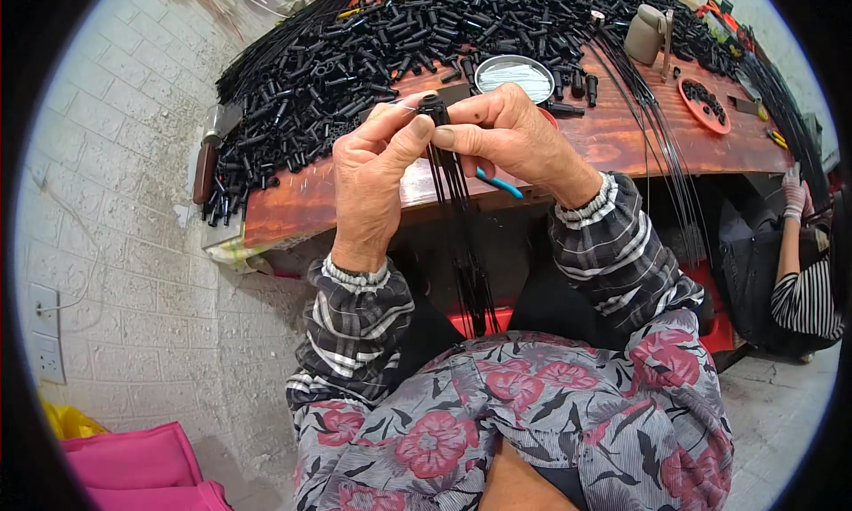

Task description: Assembling electrical wiring components at a workbench using pliers.

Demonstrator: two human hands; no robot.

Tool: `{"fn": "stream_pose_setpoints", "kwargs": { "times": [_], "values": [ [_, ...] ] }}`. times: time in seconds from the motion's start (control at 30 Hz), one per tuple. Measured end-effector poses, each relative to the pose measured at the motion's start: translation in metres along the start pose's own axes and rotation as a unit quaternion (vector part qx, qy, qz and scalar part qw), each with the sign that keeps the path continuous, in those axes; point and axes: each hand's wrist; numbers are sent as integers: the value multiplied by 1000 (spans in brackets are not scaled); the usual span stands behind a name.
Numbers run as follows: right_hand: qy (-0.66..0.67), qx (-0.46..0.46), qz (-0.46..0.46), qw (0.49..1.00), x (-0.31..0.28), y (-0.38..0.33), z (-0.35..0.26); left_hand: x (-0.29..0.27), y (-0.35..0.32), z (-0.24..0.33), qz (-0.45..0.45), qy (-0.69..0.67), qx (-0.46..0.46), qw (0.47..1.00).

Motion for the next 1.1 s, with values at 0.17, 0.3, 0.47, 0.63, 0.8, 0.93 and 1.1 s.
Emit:
{"fn": "stream_pose_setpoints", "kwargs": {
  "times": [0.17,0.3,0.47,0.63,0.8,0.93,1.1],
  "values": [
    [54,-4,-3,999,2,1,4,-6,3,-3,-37,80,21,996],
    [101,3,-3,995,3,-1,8,-3,3,-5,-26,72,31,997],
    [86,44,-23,995,-2,0,1,-8,6,-9,-32,65,27,997],
    [110,38,-34,993,-6,2,6,-9,13,-11,-61,-4,20,998],
    [78,33,-112,990,-14,9,8,-9,15,-9,-88,-51,10,995],
    [113,62,-94,987,-10,7,10,-2,13,-3,-102,0,-67,992],
    [79,160,-115,977,11,-2,14,-13,4,11,-87,12,-21,996]
  ]
}}
Point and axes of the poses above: each hand's wrist, its own y-axis towards the middle knuckle, its own x-axis out of the palm, z = x × y, and after that the axes turned 7 degrees about y, right-handed
